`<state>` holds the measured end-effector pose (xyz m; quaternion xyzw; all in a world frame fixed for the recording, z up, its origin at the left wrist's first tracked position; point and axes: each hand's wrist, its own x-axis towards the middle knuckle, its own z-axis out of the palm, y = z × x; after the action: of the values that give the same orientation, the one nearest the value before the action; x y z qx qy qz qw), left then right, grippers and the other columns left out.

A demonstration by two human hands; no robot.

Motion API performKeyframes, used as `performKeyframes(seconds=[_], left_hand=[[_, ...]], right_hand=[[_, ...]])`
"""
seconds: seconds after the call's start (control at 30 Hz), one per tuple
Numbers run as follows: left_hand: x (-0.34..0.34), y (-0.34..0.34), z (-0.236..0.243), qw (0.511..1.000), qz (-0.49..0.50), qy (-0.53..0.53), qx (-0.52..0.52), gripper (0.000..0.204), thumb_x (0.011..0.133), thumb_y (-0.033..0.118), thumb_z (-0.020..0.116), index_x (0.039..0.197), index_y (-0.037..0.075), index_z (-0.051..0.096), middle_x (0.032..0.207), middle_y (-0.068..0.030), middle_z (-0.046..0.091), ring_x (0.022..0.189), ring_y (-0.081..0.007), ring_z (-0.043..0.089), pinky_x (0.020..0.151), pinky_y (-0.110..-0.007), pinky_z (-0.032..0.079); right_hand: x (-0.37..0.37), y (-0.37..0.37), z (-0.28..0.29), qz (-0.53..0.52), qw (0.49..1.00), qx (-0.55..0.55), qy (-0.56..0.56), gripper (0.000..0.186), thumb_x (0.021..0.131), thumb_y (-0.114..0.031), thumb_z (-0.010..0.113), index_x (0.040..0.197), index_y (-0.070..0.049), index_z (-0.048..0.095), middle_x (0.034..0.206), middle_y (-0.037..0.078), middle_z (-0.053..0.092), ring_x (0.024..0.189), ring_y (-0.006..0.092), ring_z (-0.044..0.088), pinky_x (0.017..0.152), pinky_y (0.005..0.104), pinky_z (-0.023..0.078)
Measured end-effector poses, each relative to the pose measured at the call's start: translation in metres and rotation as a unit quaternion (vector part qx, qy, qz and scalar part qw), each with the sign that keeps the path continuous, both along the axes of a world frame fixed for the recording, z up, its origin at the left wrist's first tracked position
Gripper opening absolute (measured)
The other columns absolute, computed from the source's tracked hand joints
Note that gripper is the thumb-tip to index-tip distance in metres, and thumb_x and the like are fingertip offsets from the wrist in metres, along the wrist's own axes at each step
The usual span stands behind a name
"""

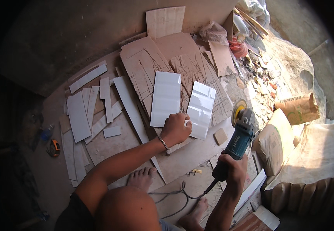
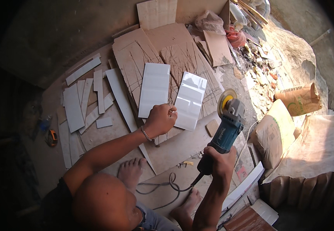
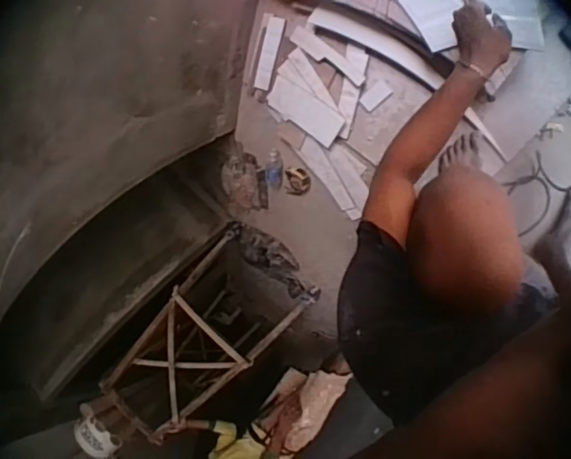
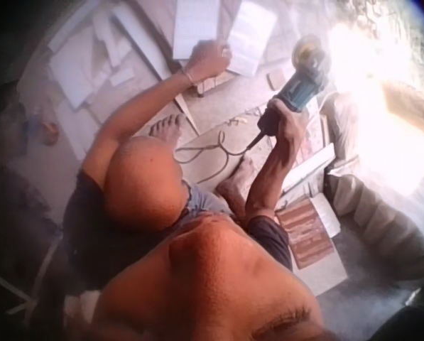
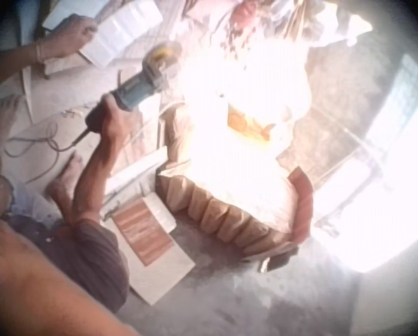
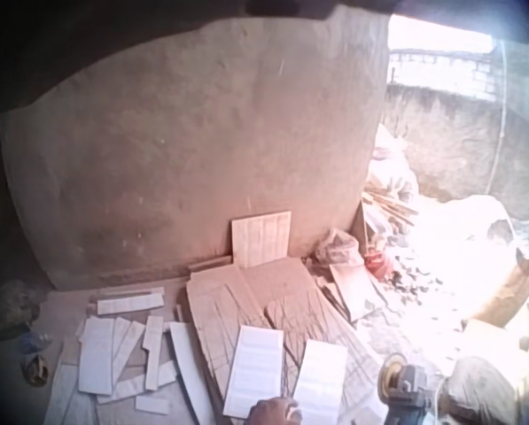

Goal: The person uses an angle grinder to cut a white rectangular tile into smaller pieces while sitting on the floor. After cutting, the person stands up, gathers the cut pieces, and walks through a construction site to hand them to a coworker.

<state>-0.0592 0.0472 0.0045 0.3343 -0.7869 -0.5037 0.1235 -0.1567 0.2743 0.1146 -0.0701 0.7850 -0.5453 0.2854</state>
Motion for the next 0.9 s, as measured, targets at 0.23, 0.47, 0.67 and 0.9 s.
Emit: performKeyframes(seconds=[0.23,0.47,0.67,0.9], left_hand=[[0.053,-0.046,-0.029,0.960,0.175,-0.090,-0.197,0.070,0.079,0.019,0.084,0.126,-0.012,0.044,0.130,-0.0312,0.049,0.122,-0.0434,0.051,0.107,-0.044,0.046],[0.070,-0.062,-0.067,0.949,0.259,-0.063,0.169,0.070,0.080,0.030,0.090,0.122,-0.010,0.049,0.103,-0.0152,0.063,0.087,-0.0219,0.065,0.075,-0.032,0.059],[0.078,-0.075,-0.046,0.932,0.219,-0.035,0.287,0.047,0.093,0.038,0.078,0.101,-0.005,0.062,0.094,-0.0097,0.064,0.080,-0.0133,0.062,0.055,-0.025,0.048],[0.047,-0.098,-0.056,0.932,0.240,0.016,0.270,0.057,0.107,0.047,0.052,0.084,-0.004,0.066,0.071,-0.0032,0.057,0.075,-0.0128,0.057,0.064,-0.038,0.046]], right_hand=[[0.008,0.000,0.003,0.002,1.000,0.010,-0.008,0.025,0.069,-0.008,0.079,0.088,0.001,0.064,0.077,0.008,0.068,0.064,0.0173,0.066,0.064,0.0318,0.054],[0.011,-0.001,-0.004,-0.001,0.999,0.038,-0.010,0.026,0.068,-0.009,0.079,0.087,0.000,0.064,0.076,0.008,0.067,0.062,0.0175,0.065,0.062,0.0312,0.054],[0.010,-0.002,-0.009,0.013,1.000,0.022,-0.013,0.027,0.067,-0.009,0.079,0.087,0.000,0.064,0.076,0.007,0.067,0.063,0.0168,0.065,0.063,0.0306,0.054],[0.013,-0.008,-0.004,0.040,0.999,0.033,0.000,0.028,0.067,-0.010,0.080,0.089,-0.001,0.065,0.077,0.006,0.067,0.066,0.0160,0.064,0.066,0.0310,0.054]])
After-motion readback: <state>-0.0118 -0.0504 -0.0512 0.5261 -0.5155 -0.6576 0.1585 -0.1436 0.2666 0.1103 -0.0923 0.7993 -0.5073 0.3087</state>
